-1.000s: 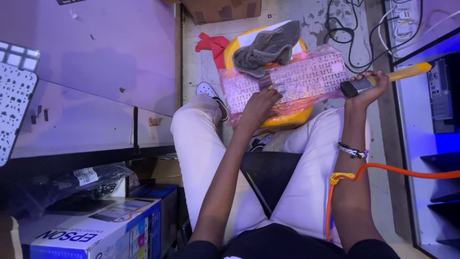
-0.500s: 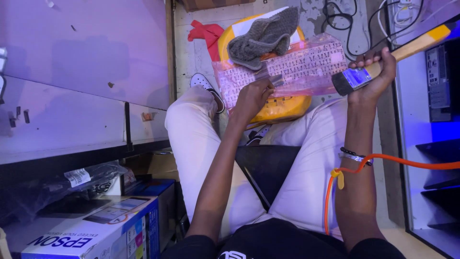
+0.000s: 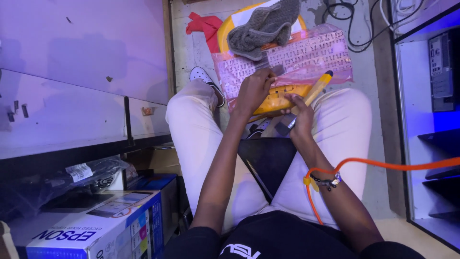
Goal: The person cleans a keyboard using a brush and a cloth. They brush the underside of the keyboard, flip it over, and wipe the keys and surface with a cloth.
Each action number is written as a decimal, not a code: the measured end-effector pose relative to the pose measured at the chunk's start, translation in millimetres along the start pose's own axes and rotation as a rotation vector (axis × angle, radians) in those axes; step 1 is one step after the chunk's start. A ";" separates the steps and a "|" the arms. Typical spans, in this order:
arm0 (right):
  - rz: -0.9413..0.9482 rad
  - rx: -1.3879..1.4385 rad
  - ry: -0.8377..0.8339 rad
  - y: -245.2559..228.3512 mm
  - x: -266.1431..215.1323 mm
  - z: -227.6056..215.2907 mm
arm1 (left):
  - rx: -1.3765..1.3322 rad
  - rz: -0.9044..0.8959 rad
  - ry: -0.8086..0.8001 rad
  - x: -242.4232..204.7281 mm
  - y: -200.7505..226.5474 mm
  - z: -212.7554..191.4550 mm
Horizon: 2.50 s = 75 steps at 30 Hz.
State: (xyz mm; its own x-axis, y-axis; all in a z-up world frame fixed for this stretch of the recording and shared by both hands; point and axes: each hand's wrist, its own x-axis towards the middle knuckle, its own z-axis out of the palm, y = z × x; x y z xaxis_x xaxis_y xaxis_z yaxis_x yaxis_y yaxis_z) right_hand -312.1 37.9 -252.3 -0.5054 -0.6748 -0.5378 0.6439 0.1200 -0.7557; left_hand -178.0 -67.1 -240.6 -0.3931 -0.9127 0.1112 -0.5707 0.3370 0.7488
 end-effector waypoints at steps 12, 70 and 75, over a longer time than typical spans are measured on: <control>-0.212 0.111 0.142 5.4 41.0 -17.5 | 0.306 0.336 -0.052 2.5 -22.7 28.4; -0.328 -0.141 0.142 2.8 70.4 -33.1 | 0.164 0.238 -0.018 15.7 13.8 88.8; -0.318 -0.106 0.133 3.8 71.1 -31.2 | 0.200 0.255 -0.032 14.4 12.2 91.7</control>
State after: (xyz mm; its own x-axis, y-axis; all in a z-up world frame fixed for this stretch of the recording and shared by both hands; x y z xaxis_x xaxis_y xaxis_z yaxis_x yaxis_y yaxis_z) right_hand -363.5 13.1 -305.2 -0.7454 -0.5911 -0.3082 0.3827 -0.0010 -0.9239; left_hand -256.8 -55.0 -289.8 -0.5622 -0.7865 0.2556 -0.5801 0.5953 0.5559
